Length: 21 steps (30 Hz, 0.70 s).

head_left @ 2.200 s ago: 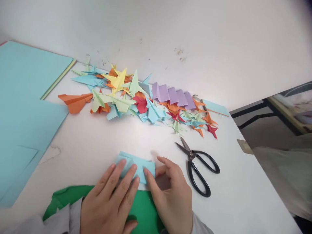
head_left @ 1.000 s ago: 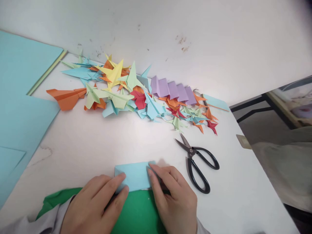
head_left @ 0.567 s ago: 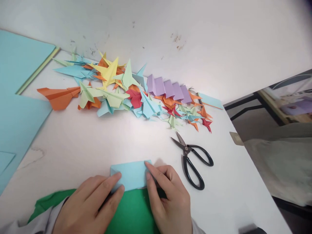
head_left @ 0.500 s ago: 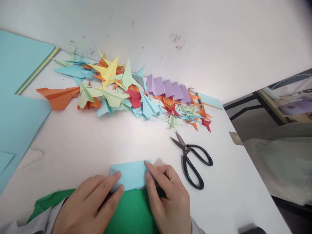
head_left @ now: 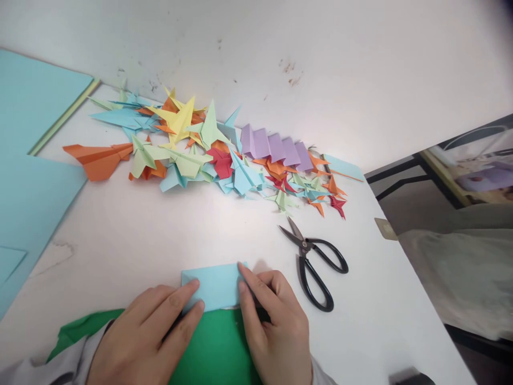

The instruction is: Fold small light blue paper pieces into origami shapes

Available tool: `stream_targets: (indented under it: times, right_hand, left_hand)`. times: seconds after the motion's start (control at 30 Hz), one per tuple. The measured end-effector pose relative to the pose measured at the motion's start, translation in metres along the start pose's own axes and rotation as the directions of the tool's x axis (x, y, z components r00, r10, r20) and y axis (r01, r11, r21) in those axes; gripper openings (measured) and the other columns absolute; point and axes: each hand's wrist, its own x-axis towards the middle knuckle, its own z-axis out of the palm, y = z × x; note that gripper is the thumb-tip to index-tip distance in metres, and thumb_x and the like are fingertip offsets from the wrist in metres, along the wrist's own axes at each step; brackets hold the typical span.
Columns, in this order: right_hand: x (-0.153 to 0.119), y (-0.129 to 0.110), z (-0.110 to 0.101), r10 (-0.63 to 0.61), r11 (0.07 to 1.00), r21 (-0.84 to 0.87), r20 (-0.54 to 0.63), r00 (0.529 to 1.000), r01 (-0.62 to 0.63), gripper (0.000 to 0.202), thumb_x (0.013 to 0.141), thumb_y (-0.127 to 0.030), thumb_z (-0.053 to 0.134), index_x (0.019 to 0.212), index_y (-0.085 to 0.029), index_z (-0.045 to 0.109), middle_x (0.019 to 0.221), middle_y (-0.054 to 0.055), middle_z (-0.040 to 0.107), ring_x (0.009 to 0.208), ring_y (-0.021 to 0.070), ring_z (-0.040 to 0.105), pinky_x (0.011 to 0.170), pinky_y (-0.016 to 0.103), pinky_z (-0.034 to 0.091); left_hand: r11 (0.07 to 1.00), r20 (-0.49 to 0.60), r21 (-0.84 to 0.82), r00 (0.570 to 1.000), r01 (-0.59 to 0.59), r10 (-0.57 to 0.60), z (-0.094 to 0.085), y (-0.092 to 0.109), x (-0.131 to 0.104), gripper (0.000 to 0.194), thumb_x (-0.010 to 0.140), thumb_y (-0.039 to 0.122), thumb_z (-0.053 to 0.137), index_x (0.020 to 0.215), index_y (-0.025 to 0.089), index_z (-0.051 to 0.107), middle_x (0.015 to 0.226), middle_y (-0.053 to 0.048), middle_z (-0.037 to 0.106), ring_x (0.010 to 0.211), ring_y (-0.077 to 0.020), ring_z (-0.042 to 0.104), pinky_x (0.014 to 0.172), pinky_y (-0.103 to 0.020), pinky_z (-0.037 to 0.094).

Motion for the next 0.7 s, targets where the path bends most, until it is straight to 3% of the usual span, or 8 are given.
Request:
stream_targets:
  times: [0.17, 0.23, 0.33, 0.4, 0.5, 0.57, 0.6, 0.7]
  right_hand:
    - [0.001, 0.000, 0.000, -0.005, 1.000, -0.002, -0.006, 1.000, 0.005, 0.027, 0.082, -0.018, 0.048, 0.105, -0.018, 0.062, 0.066, 0.003, 0.047, 0.061, 0.0139, 0.049, 0.055, 0.028, 0.045]
    - [0.001, 0.000, 0.000, -0.007, 1.000, 0.004, -0.001, 1.000, 0.007, 0.028, 0.082, -0.017, 0.047, 0.106, -0.018, 0.061, 0.066, 0.003, 0.047, 0.061, 0.0138, 0.048, 0.055, 0.028, 0.045]
    - [-0.001, 0.002, 0.000, -0.015, 1.000, 0.007, 0.010, 1.000, 0.015, 0.029, 0.082, -0.017, 0.048, 0.108, -0.019, 0.060, 0.067, 0.003, 0.047, 0.061, 0.0136, 0.047, 0.055, 0.028, 0.045]
    - [-0.002, 0.004, 0.000, -0.021, 1.000, 0.013, 0.010, 1.000, 0.021, 0.029, 0.082, -0.018, 0.049, 0.108, -0.019, 0.060, 0.067, 0.003, 0.047, 0.060, 0.0134, 0.047, 0.054, 0.027, 0.044]
    - [-0.003, 0.006, 0.001, -0.022, 0.999, 0.033, 0.010, 1.000, 0.021, 0.029, 0.081, -0.018, 0.050, 0.108, -0.018, 0.061, 0.068, 0.003, 0.047, 0.060, 0.0131, 0.048, 0.053, 0.027, 0.045]
    - [-0.004, 0.007, 0.001, -0.019, 0.999, 0.044, 0.021, 1.000, 0.018, 0.029, 0.081, -0.018, 0.050, 0.108, -0.018, 0.060, 0.069, 0.003, 0.048, 0.061, 0.0131, 0.049, 0.054, 0.027, 0.046]
    - [-0.004, 0.007, 0.000, -0.017, 0.999, 0.046, 0.030, 0.999, 0.016, 0.030, 0.081, -0.018, 0.050, 0.109, -0.018, 0.060, 0.070, 0.004, 0.048, 0.061, 0.0131, 0.049, 0.054, 0.026, 0.046]
    - [-0.004, 0.007, -0.001, -0.003, 0.999, 0.046, 0.053, 0.999, 0.001, 0.031, 0.081, -0.018, 0.051, 0.110, -0.018, 0.059, 0.070, 0.004, 0.048, 0.061, 0.0131, 0.049, 0.053, 0.026, 0.046]
  left_hand:
    - [0.996, -0.027, -0.053, 0.997, 0.074, -0.076, 0.008, 0.008, -0.003, 0.035, 0.089, 0.020, 0.031, 0.096, 0.016, 0.064, 0.106, -0.007, 0.063, 0.082, -0.0175, 0.056, 0.072, -0.030, 0.046]
    - [0.982, -0.098, -0.078, 0.979, 0.174, -0.181, 0.013, 0.013, -0.006, 0.037, 0.090, 0.021, 0.028, 0.095, 0.017, 0.064, 0.107, -0.007, 0.062, 0.086, -0.0187, 0.055, 0.076, -0.033, 0.044]
    - [0.971, -0.078, -0.111, 0.972, 0.212, -0.221, 0.014, 0.017, -0.008, 0.037, 0.090, 0.023, 0.027, 0.098, 0.018, 0.063, 0.110, -0.008, 0.060, 0.089, -0.0203, 0.054, 0.077, -0.035, 0.043]
    - [0.970, -0.105, -0.102, 0.967, 0.222, -0.232, 0.010, 0.015, -0.005, 0.037, 0.090, 0.020, 0.028, 0.095, 0.019, 0.064, 0.107, -0.007, 0.062, 0.086, -0.0191, 0.054, 0.076, -0.034, 0.044]
    - [0.993, -0.042, -0.043, 0.993, 0.111, -0.113, 0.005, 0.014, 0.000, 0.031, 0.088, 0.019, 0.035, 0.094, 0.019, 0.065, 0.102, -0.005, 0.064, 0.081, -0.0156, 0.056, 0.071, -0.027, 0.047]
    - [0.977, -0.120, -0.075, 0.970, 0.202, -0.210, 0.006, 0.017, 0.002, 0.031, 0.088, 0.018, 0.035, 0.091, 0.019, 0.066, 0.099, -0.005, 0.065, 0.082, -0.0154, 0.055, 0.072, -0.028, 0.047]
    - [0.957, -0.197, -0.104, 0.938, 0.271, -0.286, 0.009, 0.019, 0.002, 0.032, 0.088, 0.017, 0.034, 0.087, 0.019, 0.066, 0.097, -0.005, 0.065, 0.082, -0.0158, 0.055, 0.073, -0.030, 0.046]
    - [0.938, -0.197, -0.137, 0.919, 0.320, -0.342, 0.017, 0.025, 0.000, 0.031, 0.088, 0.020, 0.034, 0.088, 0.020, 0.065, 0.100, -0.005, 0.065, 0.086, -0.0168, 0.054, 0.074, -0.031, 0.046]
